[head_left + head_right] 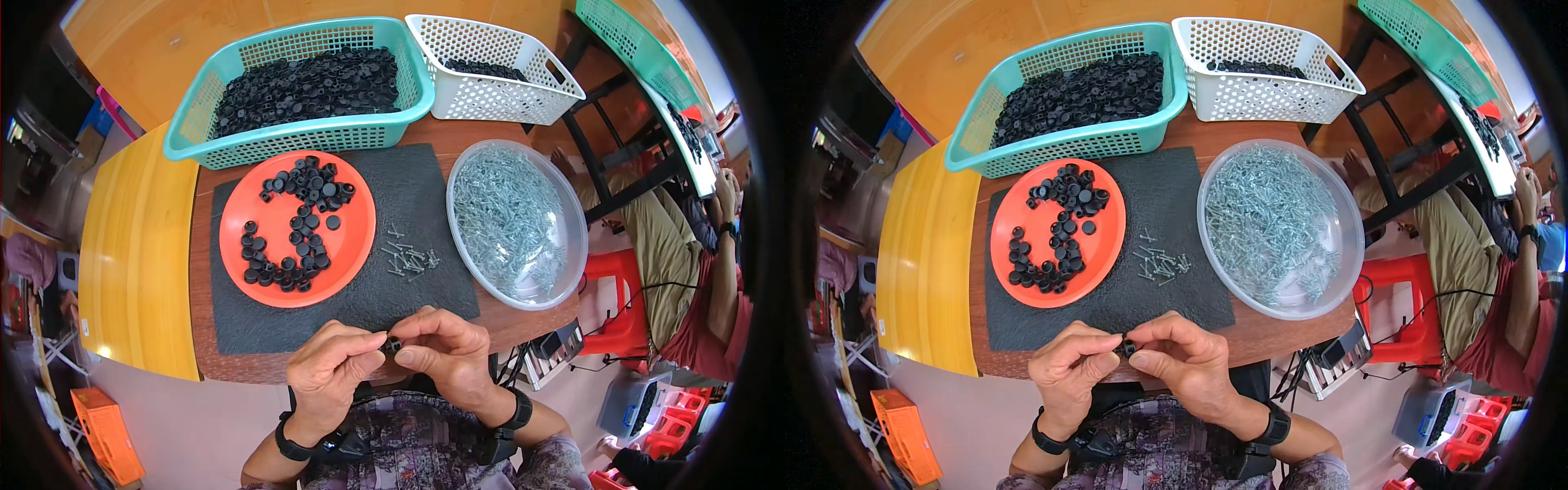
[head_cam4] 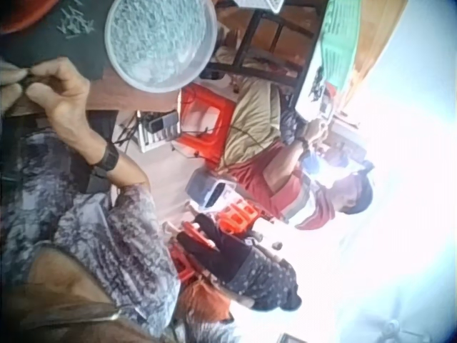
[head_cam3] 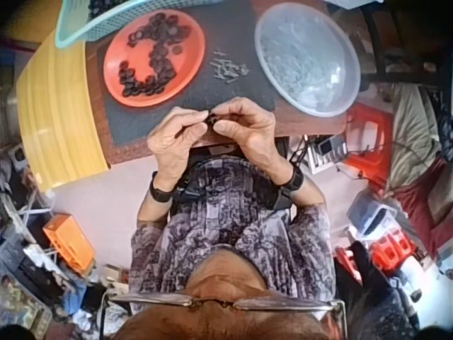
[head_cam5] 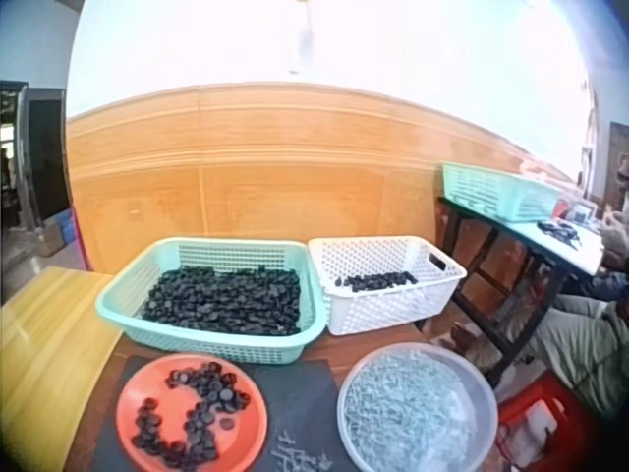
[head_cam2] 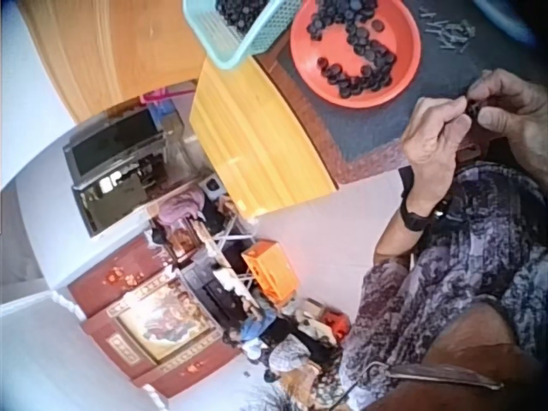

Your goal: The person assembles components by hand by picking up a black plastic part and a screw, then inserting the screw into the part. After joining them, the person places the assembled unit onto a black mat and repeats the process.

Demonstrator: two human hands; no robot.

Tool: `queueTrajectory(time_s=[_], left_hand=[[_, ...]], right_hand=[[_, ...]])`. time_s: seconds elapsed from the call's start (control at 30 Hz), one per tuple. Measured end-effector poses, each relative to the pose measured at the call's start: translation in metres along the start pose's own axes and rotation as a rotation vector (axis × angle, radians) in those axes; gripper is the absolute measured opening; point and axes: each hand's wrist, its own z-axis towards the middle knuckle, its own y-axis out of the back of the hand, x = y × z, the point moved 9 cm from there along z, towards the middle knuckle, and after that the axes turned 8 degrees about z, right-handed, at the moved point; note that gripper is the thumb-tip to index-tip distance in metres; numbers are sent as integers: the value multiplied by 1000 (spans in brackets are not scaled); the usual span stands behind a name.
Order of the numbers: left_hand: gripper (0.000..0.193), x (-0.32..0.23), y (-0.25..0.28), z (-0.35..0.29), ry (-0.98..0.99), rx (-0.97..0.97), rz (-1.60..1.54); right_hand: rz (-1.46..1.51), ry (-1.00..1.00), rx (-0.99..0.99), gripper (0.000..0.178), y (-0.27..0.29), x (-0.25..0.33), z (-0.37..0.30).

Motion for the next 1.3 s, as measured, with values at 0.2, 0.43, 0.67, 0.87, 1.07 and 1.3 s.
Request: queueTrajectory(time_s=[0.2, 0.43, 0.67, 0.87, 1.07, 1.3], left_hand=[[17, 7, -5, 1, 41, 64, -78], [21, 24, -9, -5, 281, 48, -350], [20, 3, -4, 3, -20, 63, -62], [20, 0, -8, 6, -58, 92, -66], [21, -9, -13, 8, -155, 131, 67], [21, -1, -18, 5, -95, 133, 71]], right_hand=[[-51, 68, 28, 22, 1, 4, -1], [-50, 73, 46, 21, 1, 4, -1], [-51, 43, 30, 22, 2, 2, -1], [-98, 67, 33, 22, 6, 2, -2], [-123, 78, 33, 23, 8, 1, -4], [-134, 99, -6, 22, 10, 2, -6]])
